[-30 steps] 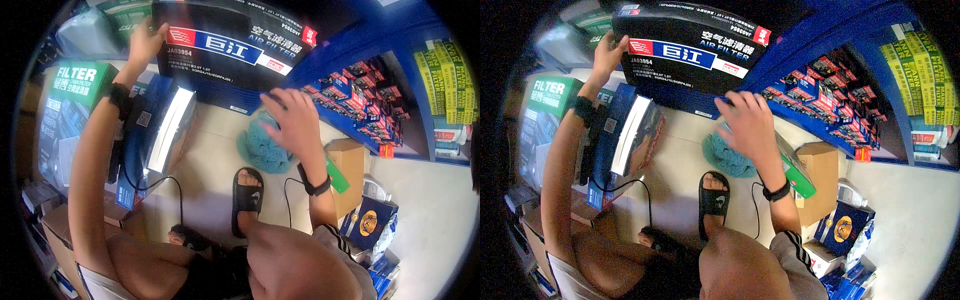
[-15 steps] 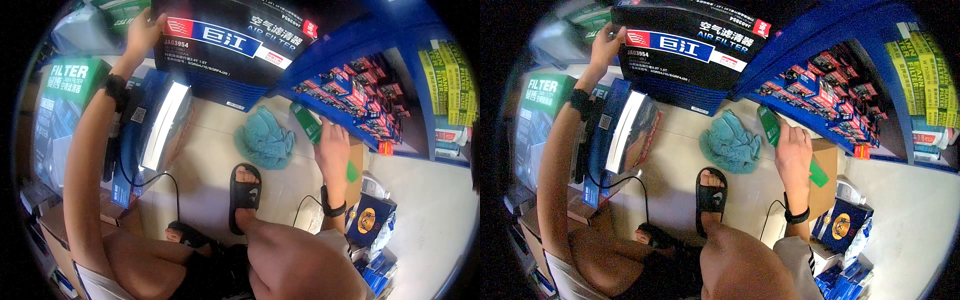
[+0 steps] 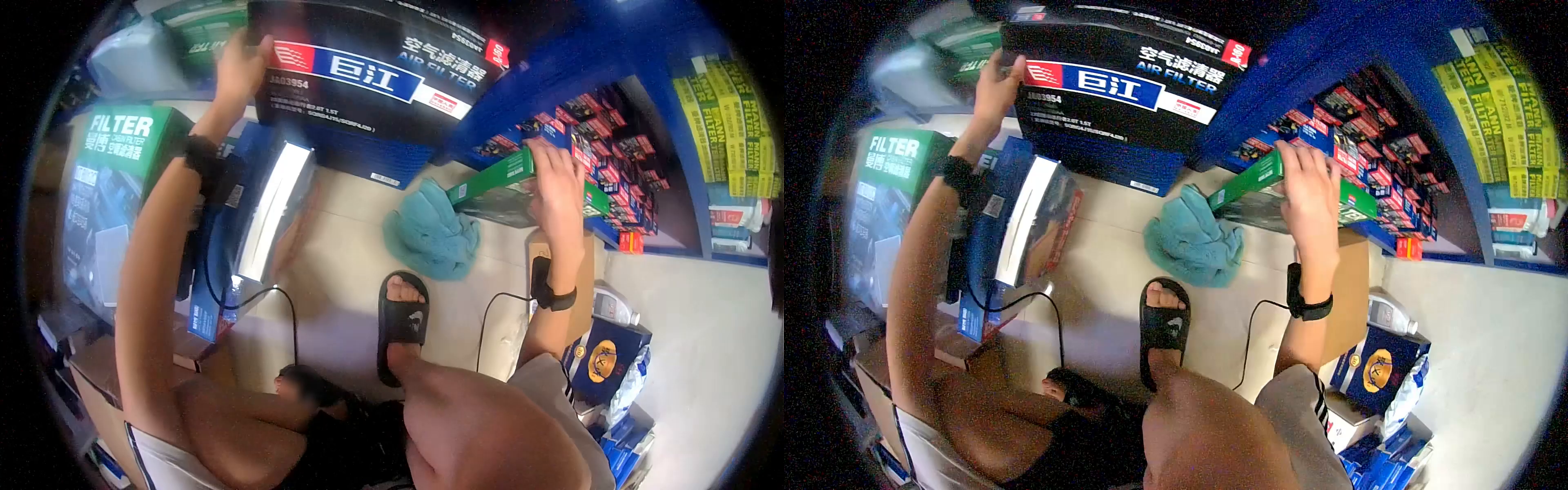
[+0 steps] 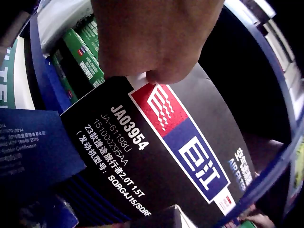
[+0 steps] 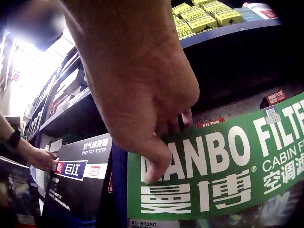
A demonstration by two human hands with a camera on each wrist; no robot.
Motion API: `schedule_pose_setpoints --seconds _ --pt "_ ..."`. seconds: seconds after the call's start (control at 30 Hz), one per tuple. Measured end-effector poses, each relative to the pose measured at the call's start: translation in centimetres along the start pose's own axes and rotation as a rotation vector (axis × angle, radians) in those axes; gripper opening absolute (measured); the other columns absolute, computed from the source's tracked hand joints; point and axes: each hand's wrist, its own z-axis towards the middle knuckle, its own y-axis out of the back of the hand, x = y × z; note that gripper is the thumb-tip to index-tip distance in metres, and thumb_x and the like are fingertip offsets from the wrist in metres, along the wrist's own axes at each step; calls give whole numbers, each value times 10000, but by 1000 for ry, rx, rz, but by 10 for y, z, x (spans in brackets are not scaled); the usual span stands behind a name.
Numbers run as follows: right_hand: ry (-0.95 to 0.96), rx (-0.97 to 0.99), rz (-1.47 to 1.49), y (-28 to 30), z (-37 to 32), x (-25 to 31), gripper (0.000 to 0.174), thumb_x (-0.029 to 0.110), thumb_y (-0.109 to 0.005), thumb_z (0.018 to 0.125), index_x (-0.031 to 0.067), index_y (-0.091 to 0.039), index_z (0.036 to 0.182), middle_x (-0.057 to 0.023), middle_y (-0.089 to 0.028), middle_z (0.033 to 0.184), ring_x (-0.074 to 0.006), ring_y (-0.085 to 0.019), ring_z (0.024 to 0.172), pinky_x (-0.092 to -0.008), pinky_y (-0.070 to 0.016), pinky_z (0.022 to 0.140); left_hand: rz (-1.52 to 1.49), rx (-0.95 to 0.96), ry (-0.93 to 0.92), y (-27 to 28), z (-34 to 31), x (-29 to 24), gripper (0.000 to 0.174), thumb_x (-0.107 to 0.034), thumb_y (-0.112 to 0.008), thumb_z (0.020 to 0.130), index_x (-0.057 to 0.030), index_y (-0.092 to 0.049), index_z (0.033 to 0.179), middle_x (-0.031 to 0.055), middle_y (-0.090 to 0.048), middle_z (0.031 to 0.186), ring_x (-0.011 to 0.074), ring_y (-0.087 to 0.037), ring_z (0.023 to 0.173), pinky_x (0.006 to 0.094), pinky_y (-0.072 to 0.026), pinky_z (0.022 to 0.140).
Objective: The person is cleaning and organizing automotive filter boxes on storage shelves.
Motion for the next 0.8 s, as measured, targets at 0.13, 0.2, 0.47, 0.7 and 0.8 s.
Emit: schedule_pose_setpoints --seconds 0.13,0.2,0.47,0.7,0.8 --pt "-98 22 45 -4 8 5 873 8 -814 780 139 -488 1579 -128 -621 1420 -312 -563 1339 -521 -376 1138 0 -12 19 10 -18 -28 734 -466 -707 1039 40 -505 1531 185 -753 1248 206 -705 1131 344 -533 999" --pt "-138 7 37 5 6 16 941 42 -855 772 155 -453 1615 -117 -608 1440 -306 -564 1335 -525 -375 1137 -61 71 74 18 -15 -29 707 -466 -714 1022 33 -539 1491 221 -752 1223 287 -718 1116 382 -544 989" --pt "-181 -45 -30 0 0 16 993 83 -874 783 207 -410 1651 -118 -547 1516 -327 -525 1373 -520 -368 1166 -158 18 86 12 -28 -47 658 -451 -724 1008 19 -581 1445 239 -754 1218 333 -741 1104 415 -553 982" --pt "-146 -161 -65 12 -8 49 848 51 -788 853 230 -472 1619 -120 -510 1560 -335 -480 1436 -515 -357 1179 -114 108 137 21 -32 -41 660 -410 -760 994 38 -578 1443 212 -759 1214 278 -738 1109 383 -557 978" --pt "-164 -163 -66 -4 -10 48 767 34 -734 900 230 -494 1603 -112 -523 1552 -328 -489 1431 -515 -353 1179 -210 119 205 22 -35 -39 664 -377 -789 978 42 -578 1447 211 -754 1236 278 -735 1125 383 -554 998"
